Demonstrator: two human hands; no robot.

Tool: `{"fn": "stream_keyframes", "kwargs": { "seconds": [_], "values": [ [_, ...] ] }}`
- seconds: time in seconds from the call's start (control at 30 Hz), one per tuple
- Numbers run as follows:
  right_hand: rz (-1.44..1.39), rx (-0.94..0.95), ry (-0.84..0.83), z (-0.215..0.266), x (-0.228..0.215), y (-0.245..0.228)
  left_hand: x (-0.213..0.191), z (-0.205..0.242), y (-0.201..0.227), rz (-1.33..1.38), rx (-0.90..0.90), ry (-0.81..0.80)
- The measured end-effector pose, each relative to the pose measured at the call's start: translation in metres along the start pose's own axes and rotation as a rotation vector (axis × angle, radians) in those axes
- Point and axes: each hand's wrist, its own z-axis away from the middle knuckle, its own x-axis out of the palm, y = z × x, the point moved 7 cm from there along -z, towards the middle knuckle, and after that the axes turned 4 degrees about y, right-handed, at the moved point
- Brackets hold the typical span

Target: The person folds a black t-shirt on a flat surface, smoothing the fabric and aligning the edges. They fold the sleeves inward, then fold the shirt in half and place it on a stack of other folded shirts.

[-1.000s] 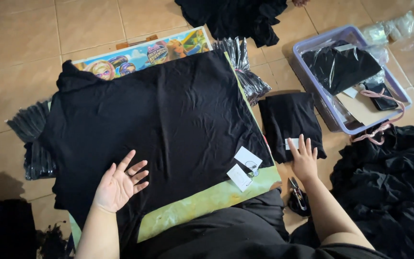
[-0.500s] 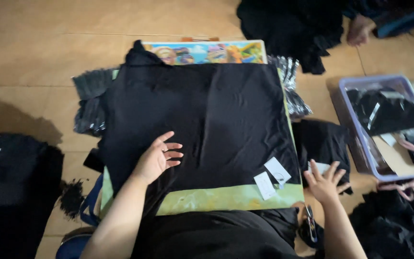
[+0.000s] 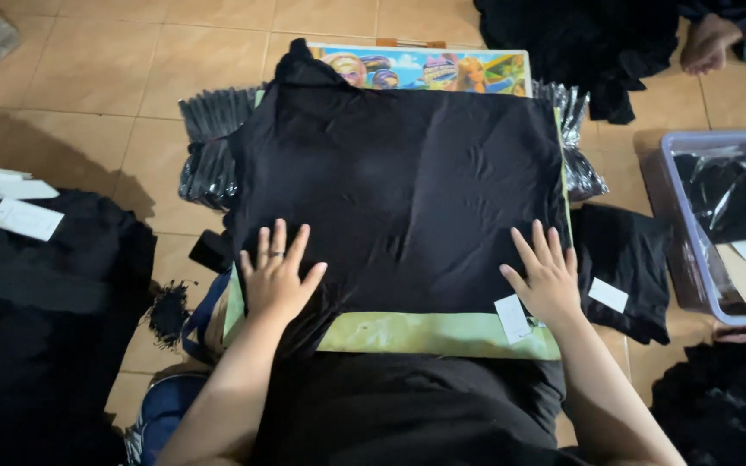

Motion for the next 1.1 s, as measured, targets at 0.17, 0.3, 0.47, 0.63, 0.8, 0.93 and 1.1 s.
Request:
{"fn": "stream_keyframes", "kwargs": {
  "seconds": [0.17,0.3,0.47,0.63,0.8,0.93,1.1],
  "values": [
    [0.034,-0.021,0.005,0.032,0.004,0.022,-0.003,0.029,-0.06,0.024,-0.225,-0.038],
    [0.001,-0.344,0.297,0.066,0.014,0.041,-0.002,0.052,-0.087,0.246,-0.263,-0.003],
    [-0.071,-0.389,0.188,0.076,0.008,0.033,-0.034,0.058,-0.108,0.336,-0.427,0.187],
    [0.075,-0.191,0.029,0.066,0.02,0.008,-0.037,0.054,-0.094,0.502,-0.668,-0.183],
    [0.111,-0.249,-0.067,0.072,0.015,-0.007,-0.06,0.058,-0.078,0.443,-0.679,-0.222],
    [0.102,-0.23,-0.149,0.09,0.022,0.023,-0.028,0.053,-0.102,0.483,-0.532,-0.038],
    [-0.206,-0.501,-0.108,0.117,-0.029,0.015,-0.019,0.051,-0.113,0.455,-0.516,0.092]
  ]
}}
